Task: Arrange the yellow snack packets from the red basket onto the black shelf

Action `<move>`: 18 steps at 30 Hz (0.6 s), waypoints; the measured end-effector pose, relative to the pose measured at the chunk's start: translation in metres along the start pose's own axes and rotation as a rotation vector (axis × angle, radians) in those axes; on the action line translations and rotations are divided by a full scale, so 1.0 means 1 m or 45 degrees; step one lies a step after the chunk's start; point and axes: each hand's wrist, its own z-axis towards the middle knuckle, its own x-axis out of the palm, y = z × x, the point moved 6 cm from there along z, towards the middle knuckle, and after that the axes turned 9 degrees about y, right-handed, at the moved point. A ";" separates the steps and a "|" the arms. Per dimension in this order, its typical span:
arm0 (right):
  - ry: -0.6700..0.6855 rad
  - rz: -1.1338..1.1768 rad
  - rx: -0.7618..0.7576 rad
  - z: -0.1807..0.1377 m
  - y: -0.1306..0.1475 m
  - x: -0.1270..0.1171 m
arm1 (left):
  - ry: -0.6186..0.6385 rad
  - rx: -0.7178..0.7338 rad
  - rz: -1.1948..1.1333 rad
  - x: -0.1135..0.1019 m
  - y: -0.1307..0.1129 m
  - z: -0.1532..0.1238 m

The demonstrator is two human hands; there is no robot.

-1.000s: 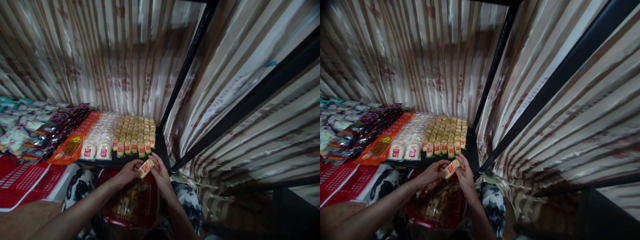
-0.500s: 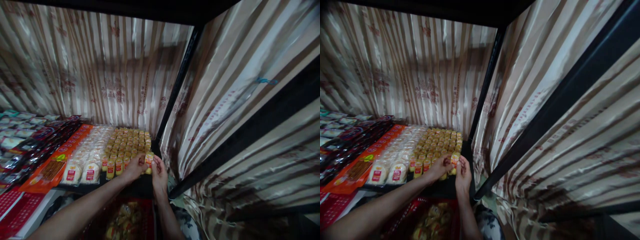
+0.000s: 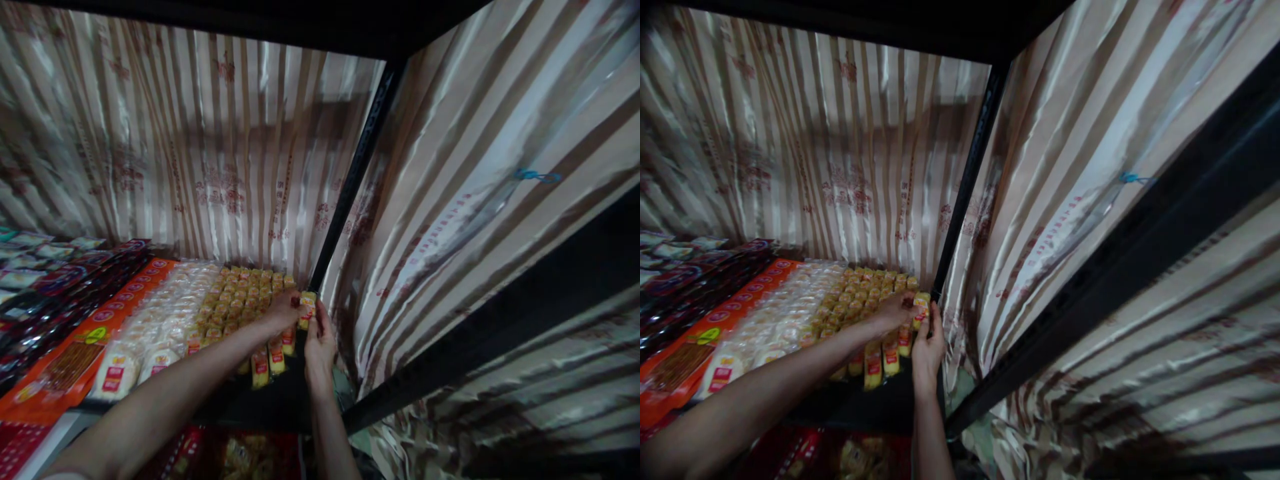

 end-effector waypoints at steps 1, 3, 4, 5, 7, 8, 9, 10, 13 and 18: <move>-0.002 -0.026 0.002 0.005 -0.002 0.002 | -0.021 0.023 0.010 -0.001 -0.001 0.008; -0.013 -0.076 -0.003 0.013 -0.007 0.006 | -0.052 0.079 0.042 -0.002 -0.001 0.023; -0.028 -0.096 -0.009 0.017 -0.010 0.007 | -0.062 0.107 0.076 -0.002 -0.001 0.031; -0.047 -0.111 -0.016 0.020 -0.013 0.007 | -0.074 0.123 0.122 -0.003 -0.001 0.039; -0.067 -0.135 -0.024 0.025 -0.019 0.009 | -0.087 0.136 0.228 -0.004 -0.001 0.055; -0.066 -0.149 -0.024 0.028 -0.022 0.010 | -0.089 0.145 0.286 -0.004 -0.001 0.062; -0.059 -0.162 -0.023 0.031 -0.025 0.011 | -0.090 0.152 0.351 -0.004 -0.002 0.069; -0.046 -0.175 -0.020 0.033 -0.027 0.013 | -0.091 0.155 0.415 -0.004 -0.002 0.075; -0.025 -0.217 -0.006 0.042 -0.032 0.017 | -0.118 0.133 0.554 -0.006 0.001 0.091; -0.052 -0.250 0.059 0.051 -0.047 0.019 | -0.121 0.121 0.576 -0.004 0.008 0.109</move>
